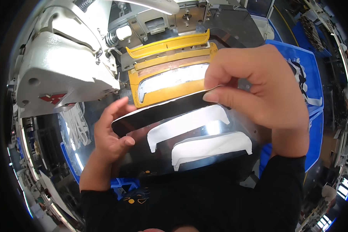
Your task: Manually aligning and assembling leather components on an industrial workstation for sewing or bonding.
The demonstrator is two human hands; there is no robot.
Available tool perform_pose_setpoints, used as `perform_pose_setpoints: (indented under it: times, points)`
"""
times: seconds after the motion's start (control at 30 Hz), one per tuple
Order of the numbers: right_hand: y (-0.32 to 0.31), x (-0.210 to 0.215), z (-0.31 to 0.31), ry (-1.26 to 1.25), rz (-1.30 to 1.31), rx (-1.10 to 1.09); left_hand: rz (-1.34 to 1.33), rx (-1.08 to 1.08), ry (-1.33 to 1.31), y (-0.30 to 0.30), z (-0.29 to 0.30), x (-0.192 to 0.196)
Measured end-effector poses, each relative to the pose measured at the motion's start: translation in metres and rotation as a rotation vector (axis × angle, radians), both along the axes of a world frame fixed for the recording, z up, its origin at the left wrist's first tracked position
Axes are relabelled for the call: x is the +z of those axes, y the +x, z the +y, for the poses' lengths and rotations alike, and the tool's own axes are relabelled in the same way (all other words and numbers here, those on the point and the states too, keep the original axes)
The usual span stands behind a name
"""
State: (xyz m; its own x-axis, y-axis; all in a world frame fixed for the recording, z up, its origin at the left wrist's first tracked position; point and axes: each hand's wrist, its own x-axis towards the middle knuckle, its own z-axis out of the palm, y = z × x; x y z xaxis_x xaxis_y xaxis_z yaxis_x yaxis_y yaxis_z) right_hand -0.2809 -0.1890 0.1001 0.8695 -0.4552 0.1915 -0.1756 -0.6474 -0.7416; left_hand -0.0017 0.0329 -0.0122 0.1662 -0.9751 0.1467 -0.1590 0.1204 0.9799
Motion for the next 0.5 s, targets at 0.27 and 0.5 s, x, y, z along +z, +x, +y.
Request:
perform_pose_setpoints:
  times: [0.27,0.5]
  points:
    - [0.003,-0.055,-0.002,0.691,0.062,-0.002,-0.104,0.174,0.041,-0.009,0.015,0.034]
    - [-0.009,-0.09,-0.006,0.774,-0.043,-0.143,-0.384,0.433,0.239,0.045,0.066,0.042]
